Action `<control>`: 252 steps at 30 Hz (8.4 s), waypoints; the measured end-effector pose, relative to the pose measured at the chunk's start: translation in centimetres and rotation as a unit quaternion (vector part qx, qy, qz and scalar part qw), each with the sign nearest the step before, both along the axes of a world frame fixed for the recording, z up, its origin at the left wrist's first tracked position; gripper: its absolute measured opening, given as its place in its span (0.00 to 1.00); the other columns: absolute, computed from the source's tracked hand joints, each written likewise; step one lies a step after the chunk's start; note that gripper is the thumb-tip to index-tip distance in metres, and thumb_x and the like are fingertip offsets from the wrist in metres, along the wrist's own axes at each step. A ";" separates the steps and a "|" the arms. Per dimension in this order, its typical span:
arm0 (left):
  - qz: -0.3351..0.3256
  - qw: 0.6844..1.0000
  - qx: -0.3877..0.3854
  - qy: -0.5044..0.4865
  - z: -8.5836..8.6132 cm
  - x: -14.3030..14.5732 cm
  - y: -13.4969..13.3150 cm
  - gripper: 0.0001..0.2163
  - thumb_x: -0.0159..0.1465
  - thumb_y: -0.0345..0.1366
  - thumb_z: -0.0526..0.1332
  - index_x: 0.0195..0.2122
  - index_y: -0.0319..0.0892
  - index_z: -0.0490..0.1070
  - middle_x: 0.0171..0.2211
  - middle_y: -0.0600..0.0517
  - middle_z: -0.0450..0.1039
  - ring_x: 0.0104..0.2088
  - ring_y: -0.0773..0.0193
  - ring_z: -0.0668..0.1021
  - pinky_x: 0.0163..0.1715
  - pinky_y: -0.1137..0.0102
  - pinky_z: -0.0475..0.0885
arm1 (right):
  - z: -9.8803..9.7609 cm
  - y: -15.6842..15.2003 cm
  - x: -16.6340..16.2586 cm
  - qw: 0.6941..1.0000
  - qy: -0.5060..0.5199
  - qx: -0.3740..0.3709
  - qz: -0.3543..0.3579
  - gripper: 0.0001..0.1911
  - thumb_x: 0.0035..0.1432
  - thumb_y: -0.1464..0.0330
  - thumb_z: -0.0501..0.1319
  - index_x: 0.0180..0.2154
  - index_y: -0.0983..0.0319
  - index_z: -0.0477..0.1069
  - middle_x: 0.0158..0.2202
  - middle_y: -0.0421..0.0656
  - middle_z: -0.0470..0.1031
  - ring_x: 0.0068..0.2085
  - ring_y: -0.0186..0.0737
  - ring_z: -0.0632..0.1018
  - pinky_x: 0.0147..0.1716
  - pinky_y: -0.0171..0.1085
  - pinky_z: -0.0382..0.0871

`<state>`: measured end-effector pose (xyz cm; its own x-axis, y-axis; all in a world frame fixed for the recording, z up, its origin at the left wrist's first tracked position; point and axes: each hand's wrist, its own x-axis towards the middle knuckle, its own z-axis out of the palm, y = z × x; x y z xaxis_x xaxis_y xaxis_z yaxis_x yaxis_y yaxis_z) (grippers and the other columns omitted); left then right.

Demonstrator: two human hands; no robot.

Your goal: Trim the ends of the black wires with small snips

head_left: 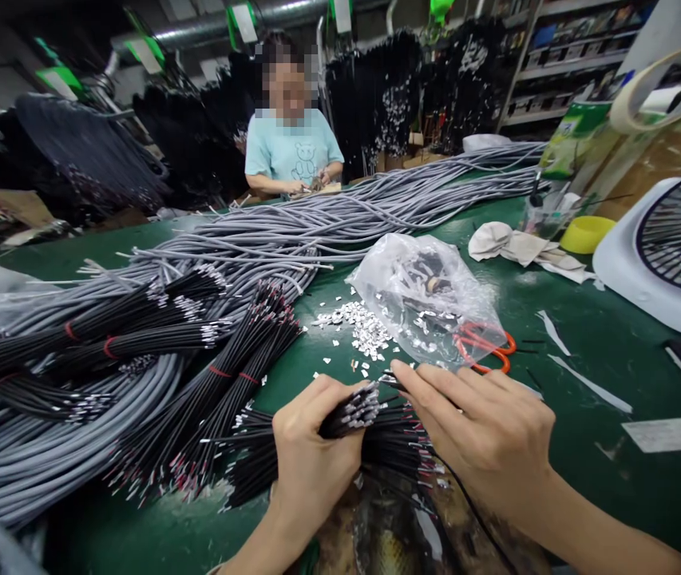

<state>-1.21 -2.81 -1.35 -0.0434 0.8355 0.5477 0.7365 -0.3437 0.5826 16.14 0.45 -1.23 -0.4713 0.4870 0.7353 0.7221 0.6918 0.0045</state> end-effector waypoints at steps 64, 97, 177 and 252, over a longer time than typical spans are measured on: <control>0.023 0.982 -0.156 -0.106 -0.1 -0.3 1.1 0.13 0.56 0.39 0.60 0.18 0.39 0.66 0.16 0.55 0.63 0.19 0.69 0.66 0.19 0.75 0.59 | -0.8 0.9 -1.0 0.900 0.270 -0.305 0.156 0.15 0.51 0.77 0.57 0.40 0.60 0.74 0.26 0.40 0.70 0.26 0.32 0.71 0.24 0.32 0.64; 0.017 0.986 -0.153 -0.056 0.2 0.2 0.2 0.17 0.60 0.37 0.55 0.15 0.40 0.61 0.13 0.57 0.61 0.15 0.72 0.64 0.17 0.75 0.57 | 1.0 0.2 -0.8 0.881 0.246 -0.382 0.133 0.18 0.47 0.78 0.57 0.41 0.60 0.74 0.24 0.36 0.67 0.23 0.29 0.67 0.20 0.29 0.60; -0.086 0.967 -0.204 -0.126 -0.5 0.2 2.4 0.12 0.61 0.40 0.55 0.31 0.38 0.73 0.26 0.51 0.71 0.29 0.65 0.71 0.30 0.74 0.64 | -0.9 3.5 0.5 0.852 0.227 -0.453 0.132 0.17 0.58 0.61 0.53 0.28 0.66 0.73 0.21 0.40 0.69 0.23 0.32 0.67 0.22 0.32 0.60; 0.005 0.990 -0.140 -0.016 -0.5 0.3 0.8 0.08 0.51 0.26 0.61 0.17 0.39 0.66 0.15 0.58 0.61 0.18 0.73 0.62 0.19 0.76 0.57 | -1.1 1.2 1.8 0.998 -0.029 -0.017 0.053 0.15 0.52 0.68 0.63 0.44 0.61 0.71 0.33 0.39 0.76 0.30 0.33 0.74 0.29 0.36 0.63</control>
